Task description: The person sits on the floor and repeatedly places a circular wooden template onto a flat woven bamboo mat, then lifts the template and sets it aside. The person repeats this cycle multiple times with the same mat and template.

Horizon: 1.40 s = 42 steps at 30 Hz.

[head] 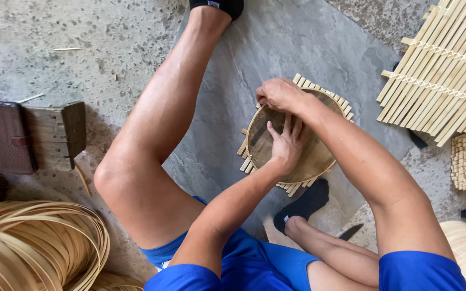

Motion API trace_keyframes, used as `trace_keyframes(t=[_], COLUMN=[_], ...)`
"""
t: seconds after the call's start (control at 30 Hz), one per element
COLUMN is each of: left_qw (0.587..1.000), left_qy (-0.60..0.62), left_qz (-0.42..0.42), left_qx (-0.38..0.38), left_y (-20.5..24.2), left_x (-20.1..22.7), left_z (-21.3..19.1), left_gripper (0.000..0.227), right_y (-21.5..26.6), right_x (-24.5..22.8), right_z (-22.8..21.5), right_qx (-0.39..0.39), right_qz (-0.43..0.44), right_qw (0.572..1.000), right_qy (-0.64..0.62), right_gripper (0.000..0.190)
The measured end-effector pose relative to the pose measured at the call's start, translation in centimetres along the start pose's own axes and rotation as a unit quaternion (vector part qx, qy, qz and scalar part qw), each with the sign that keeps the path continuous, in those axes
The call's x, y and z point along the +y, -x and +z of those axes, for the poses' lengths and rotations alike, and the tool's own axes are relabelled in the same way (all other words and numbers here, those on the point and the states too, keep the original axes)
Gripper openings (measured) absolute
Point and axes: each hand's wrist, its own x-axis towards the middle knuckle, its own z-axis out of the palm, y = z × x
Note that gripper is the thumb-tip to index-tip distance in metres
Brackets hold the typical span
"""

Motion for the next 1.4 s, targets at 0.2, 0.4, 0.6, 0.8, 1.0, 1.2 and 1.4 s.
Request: trace_keyframes(t=[0.2, 0.4, 0.6, 0.8, 1.0, 1.2, 1.4], left_qw=[1.000, 0.999, 0.998, 0.997, 0.996, 0.995, 0.995], left_qy=[-0.001, -0.009, -0.041, -0.074, -0.085, -0.090, -0.086], left_qz=[-0.001, -0.003, -0.002, 0.002, 0.009, 0.008, 0.005], left_qx=[0.015, 0.031, 0.046, 0.034, 0.004, -0.035, -0.053], left_y=[0.2, 0.6, 0.6, 0.2, -0.2, 0.1, 0.5], left_x=[-0.1, 0.0, -0.1, 0.2, -0.1, 0.0, 0.2], left_z=[-0.3, -0.4, 0.2, 0.8, 0.5, -1.2, -1.5], left_gripper=[0.070, 0.072, 0.072, 0.075, 0.080, 0.087, 0.102], right_y=[-0.7, 0.7, 3.3, 9.2, 17.0, 23.7, 28.4], right_x=[1.0, 3.5, 7.1, 10.5, 12.4, 11.5, 7.2], right_z=[-0.7, -1.3, -2.0, -2.0, 1.3, 8.2, 14.8], right_qx=[0.050, 0.006, 0.054, 0.113, 0.221, 0.304, 0.423], right_qz=[-0.059, -0.020, 0.017, 0.079, 0.131, 0.255, 0.306], right_qw=[0.992, 0.997, 0.997, 0.990, 0.966, 0.916, 0.845], right_qy=[0.095, 0.080, 0.061, 0.013, -0.019, -0.057, -0.116], right_gripper=[0.008, 0.017, 0.020, 0.011, 0.009, 0.010, 0.009])
